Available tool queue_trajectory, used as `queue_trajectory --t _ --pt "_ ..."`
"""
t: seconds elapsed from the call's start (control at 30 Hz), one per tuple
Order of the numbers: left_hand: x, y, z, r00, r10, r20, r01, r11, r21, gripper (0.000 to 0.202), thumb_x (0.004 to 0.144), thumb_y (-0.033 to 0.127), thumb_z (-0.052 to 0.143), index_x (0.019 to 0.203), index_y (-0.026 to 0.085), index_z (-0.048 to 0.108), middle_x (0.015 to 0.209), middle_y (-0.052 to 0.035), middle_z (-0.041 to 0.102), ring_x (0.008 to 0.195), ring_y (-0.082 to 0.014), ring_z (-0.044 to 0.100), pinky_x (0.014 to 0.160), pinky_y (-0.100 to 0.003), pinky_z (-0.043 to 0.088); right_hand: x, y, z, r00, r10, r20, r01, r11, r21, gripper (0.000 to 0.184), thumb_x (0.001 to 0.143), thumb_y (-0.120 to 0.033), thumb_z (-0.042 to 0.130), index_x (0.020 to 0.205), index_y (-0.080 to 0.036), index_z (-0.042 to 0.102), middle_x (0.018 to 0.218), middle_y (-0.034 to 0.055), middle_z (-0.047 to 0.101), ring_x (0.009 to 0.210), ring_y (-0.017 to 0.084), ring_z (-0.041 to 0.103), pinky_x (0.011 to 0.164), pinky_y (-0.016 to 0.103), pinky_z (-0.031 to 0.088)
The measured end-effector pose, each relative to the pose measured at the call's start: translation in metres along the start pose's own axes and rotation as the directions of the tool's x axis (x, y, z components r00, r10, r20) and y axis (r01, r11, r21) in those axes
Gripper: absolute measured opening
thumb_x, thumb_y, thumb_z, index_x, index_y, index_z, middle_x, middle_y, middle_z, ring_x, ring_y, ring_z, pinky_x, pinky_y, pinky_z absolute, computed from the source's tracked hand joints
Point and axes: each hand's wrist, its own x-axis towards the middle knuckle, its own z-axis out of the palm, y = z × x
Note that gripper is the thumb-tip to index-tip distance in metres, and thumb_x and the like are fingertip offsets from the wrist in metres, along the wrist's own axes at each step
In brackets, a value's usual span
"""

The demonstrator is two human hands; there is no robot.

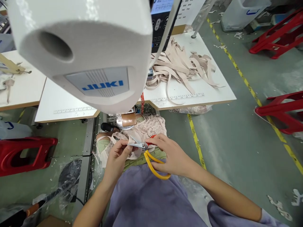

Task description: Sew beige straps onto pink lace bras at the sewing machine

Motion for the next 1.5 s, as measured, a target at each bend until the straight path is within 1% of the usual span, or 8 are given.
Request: queue_trajectory --t 0.33,0.5,0.63,0.73,0.93,1.1,1.37,1.5 --pt "0.002 0.001 0.003 0.999 -0.014 -0.029 0.015 1.000 0.012 0.020 0.089 0.041 0.074 0.095 0.022 0.071 0.087 -0.0017 0.071 0.084 -0.0149 0.065 0.079 -0.025 0.049 0.003 0.001 0.000 1.000 -0.009 -0.002 0.009 1.000 -0.023 0.067 0.071 -0.026 0.077 0.135 -0.028 0.058 0.115 0.0073 0.060 0.100 0.026 0.062 0.088 0.042 0.053" --pt "0.003 0.002 0.003 0.998 0.056 -0.029 -0.050 0.987 0.155 0.017 0.093 0.039 0.070 0.096 0.022 0.072 0.088 -0.0018 0.070 0.085 -0.0156 0.065 0.079 -0.025 0.049 0.005 0.006 0.004 1.000 -0.011 -0.024 0.011 1.000 -0.004 0.064 0.072 -0.027 0.080 0.132 -0.028 0.059 0.116 0.0071 0.061 0.102 0.026 0.063 0.089 0.041 0.052" --pt "0.002 0.003 0.006 0.990 0.134 -0.038 -0.119 0.953 0.280 0.017 0.093 0.038 0.068 0.096 0.022 0.072 0.088 -0.0025 0.070 0.082 -0.0161 0.062 0.074 -0.025 0.047 0.011 0.007 0.012 0.996 -0.032 -0.085 0.036 0.998 0.047 0.062 0.070 -0.033 0.086 0.126 -0.025 0.061 0.115 0.0077 0.063 0.104 0.026 0.062 0.090 0.042 0.052" --pt "0.001 0.003 0.011 0.986 0.157 -0.056 -0.129 0.932 0.338 0.016 0.093 0.037 0.068 0.096 0.022 0.072 0.089 -0.0033 0.070 0.081 -0.0175 0.061 0.071 -0.025 0.046 0.013 0.007 0.019 0.991 -0.024 -0.131 0.032 0.998 0.054 0.063 0.067 -0.035 0.089 0.123 -0.023 0.063 0.112 0.0078 0.063 0.101 0.026 0.063 0.088 0.042 0.052" --pt "0.003 0.001 0.012 0.978 0.200 -0.053 -0.174 0.934 0.313 0.014 0.093 0.036 0.068 0.093 0.024 0.074 0.091 -0.0042 0.070 0.084 -0.0191 0.061 0.076 -0.027 0.047 0.011 0.017 0.022 0.991 -0.013 -0.134 0.021 0.998 0.064 0.057 0.070 -0.035 0.086 0.120 -0.023 0.063 0.110 0.0071 0.066 0.098 0.025 0.064 0.085 0.040 0.053" --pt "0.002 -0.003 0.010 0.978 0.207 -0.039 -0.182 0.923 0.339 0.015 0.093 0.036 0.067 0.094 0.023 0.074 0.092 -0.0052 0.070 0.087 -0.0205 0.063 0.079 -0.029 0.047 0.013 0.011 0.020 0.987 -0.029 -0.160 0.039 0.997 0.063 0.050 0.072 -0.031 0.081 0.119 -0.025 0.065 0.109 0.0064 0.068 0.098 0.025 0.064 0.085 0.040 0.053" --pt "0.000 -0.002 0.008 0.980 0.190 -0.061 -0.165 0.944 0.285 0.016 0.093 0.037 0.067 0.092 0.022 0.072 0.091 -0.0041 0.068 0.087 -0.0190 0.062 0.079 -0.028 0.048 0.010 0.015 0.024 0.988 0.025 -0.155 -0.009 0.995 0.104 0.047 0.075 -0.029 0.075 0.121 -0.024 0.066 0.108 0.0064 0.069 0.095 0.023 0.065 0.084 0.038 0.054" --pt "0.000 -0.004 0.007 0.990 0.143 -0.015 -0.132 0.945 0.300 0.018 0.095 0.039 0.066 0.093 0.022 0.072 0.090 -0.0047 0.069 0.087 -0.0195 0.063 0.079 -0.029 0.048 0.012 0.008 0.025 0.985 0.022 -0.171 -0.005 0.995 0.103 0.046 0.073 -0.028 0.075 0.119 -0.023 0.068 0.107 0.0070 0.069 0.095 0.024 0.064 0.085 0.039 0.055"
